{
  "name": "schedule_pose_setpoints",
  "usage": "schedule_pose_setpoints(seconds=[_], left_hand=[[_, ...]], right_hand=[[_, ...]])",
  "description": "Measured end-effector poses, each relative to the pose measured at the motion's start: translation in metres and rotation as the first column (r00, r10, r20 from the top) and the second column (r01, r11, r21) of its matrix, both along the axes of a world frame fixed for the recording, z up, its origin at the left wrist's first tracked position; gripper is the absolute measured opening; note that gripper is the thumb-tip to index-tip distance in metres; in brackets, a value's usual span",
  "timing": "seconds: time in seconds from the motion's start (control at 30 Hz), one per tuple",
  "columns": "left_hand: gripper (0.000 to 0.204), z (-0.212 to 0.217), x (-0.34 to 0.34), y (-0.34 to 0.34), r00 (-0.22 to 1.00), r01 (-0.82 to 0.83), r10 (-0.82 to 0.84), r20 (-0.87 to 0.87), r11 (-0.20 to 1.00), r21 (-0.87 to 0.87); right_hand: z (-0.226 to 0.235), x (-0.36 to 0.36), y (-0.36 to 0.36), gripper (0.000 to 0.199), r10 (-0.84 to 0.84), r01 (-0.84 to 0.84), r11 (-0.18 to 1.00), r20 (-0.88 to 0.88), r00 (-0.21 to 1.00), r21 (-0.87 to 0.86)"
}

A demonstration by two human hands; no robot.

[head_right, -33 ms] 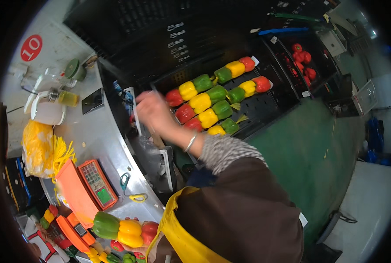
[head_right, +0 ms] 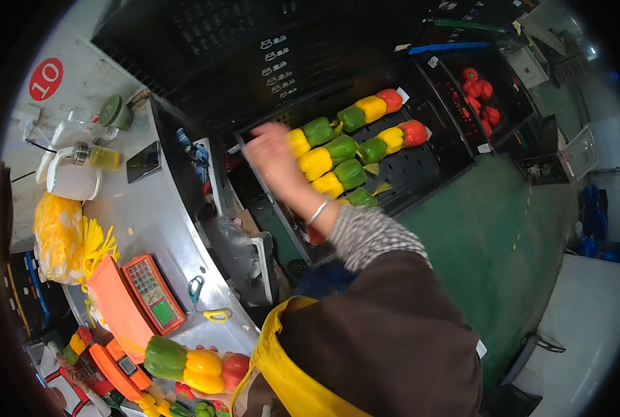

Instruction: The person stacks red, yellow, and green bell peppers into vertical columns and secures them with yellow rubber bands. They place the finished stacks into a black crate and continue assembling additional stacks from peppers on the metal table.

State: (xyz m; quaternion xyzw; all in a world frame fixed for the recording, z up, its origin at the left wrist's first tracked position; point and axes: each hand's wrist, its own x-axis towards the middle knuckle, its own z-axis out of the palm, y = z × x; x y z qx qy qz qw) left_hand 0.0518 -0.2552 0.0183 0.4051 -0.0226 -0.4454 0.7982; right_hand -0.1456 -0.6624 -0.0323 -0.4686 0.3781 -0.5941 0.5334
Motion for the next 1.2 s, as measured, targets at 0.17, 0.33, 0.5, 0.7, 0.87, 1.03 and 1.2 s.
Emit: schedule_pose_setpoints(seconds=[0.17, 0.33, 0.5, 0.7, 0.87, 1.03, 1.2], left_hand=[[0.079, 0.017, 0.001, 0.009, 0.994, -0.031, 0.029, -0.107, 0.999, -0.019], [0.080, 0.046, 0.002, -0.017, 0.987, 0.051, -0.064, -0.148, 0.995, -0.086], [0.093, 0.052, -0.001, -0.027, 0.974, -0.193, 0.200, -0.104, 0.979, 0.072], [0.094, 0.048, -0.010, -0.010, 0.973, -0.209, 0.212, -0.092, 0.977, 0.041], [0.094, 0.038, -0.020, 0.022, 0.952, -0.200, 0.183, -0.246, 0.979, -0.047], [0.088, 0.015, -0.027, 0.050, 0.938, -0.223, 0.162, -0.307, 0.959, -0.175], [0.095, 0.015, -0.065, 0.087, 0.828, -0.493, 0.456, -0.327, 0.870, -0.035]], right_hand=[[-0.198, -0.239, -0.081, 0.048, -0.336, 0.513, 0.781, -0.453, 0.826, 0.356], [-0.238, -0.329, -0.073, 0.057, -0.200, 0.084, 0.541, 0.031, 0.979, 0.837], [-0.213, -0.308, -0.067, 0.064, -0.185, 0.188, 0.363, -0.127, 0.975, 0.913], [-0.162, -0.385, -0.038, 0.044, -0.241, -0.085, 0.589, 0.275, 0.931, 0.804], [-0.025, -0.314, 0.050, 0.056, 0.218, -0.474, 0.543, 0.429, 0.877, 0.693], [0.073, -0.161, 0.098, 0.063, 0.739, -0.777, 0.318, 0.372, 0.562, 0.543], [0.076, 0.054, 0.111, 0.086, 0.910, -0.928, -0.145, 0.414, 0.011, 0.343]])
